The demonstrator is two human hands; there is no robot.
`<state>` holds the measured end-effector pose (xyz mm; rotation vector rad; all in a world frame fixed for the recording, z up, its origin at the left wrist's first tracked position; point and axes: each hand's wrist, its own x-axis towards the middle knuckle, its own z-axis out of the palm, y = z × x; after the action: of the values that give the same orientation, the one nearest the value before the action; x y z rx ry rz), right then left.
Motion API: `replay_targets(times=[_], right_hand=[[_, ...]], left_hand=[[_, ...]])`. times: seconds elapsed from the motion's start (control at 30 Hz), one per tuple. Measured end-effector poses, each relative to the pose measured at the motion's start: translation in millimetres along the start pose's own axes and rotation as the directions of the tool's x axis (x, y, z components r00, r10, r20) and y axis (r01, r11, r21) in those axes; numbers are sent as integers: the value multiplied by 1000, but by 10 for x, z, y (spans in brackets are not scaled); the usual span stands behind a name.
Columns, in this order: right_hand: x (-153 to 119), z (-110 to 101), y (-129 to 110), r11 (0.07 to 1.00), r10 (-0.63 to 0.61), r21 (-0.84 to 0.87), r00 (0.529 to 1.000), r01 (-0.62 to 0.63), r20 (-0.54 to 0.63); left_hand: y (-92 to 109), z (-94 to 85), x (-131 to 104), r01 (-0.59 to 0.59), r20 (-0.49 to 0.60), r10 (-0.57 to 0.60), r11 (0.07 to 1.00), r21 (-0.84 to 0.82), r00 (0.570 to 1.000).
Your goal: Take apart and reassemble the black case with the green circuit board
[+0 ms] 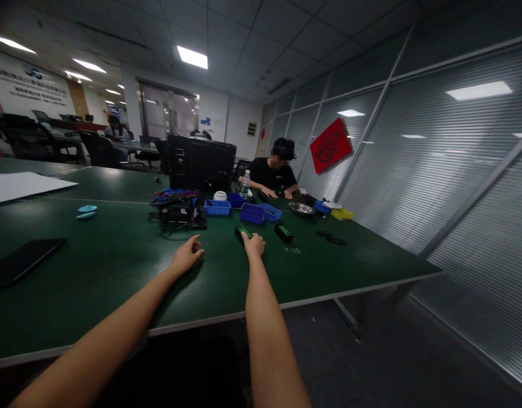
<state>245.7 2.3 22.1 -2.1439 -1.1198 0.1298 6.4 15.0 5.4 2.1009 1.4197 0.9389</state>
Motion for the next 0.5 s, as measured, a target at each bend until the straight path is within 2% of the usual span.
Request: replay_targets(times=[0.1, 0.2, 0.37, 0.5], right_hand=[[35, 20, 39, 999, 28, -22, 999, -29, -38], [20, 55, 2, 998, -3, -62, 1000, 2, -20], [-107, 121, -162, 987, -128, -94, 992, 129, 8], [-223, 167, -276, 967, -221, -112, 971, 230, 86]], left_hand=[[9, -4, 2, 4, 7, -4, 1000, 3, 1000], [4, 3, 8, -4, 7, 4, 1000, 3, 1000], [-34, 32, 22, -25, -4, 25, 1000, 18, 1000], [-47, 39, 23, -44, -12, 44, 999, 11, 999]])
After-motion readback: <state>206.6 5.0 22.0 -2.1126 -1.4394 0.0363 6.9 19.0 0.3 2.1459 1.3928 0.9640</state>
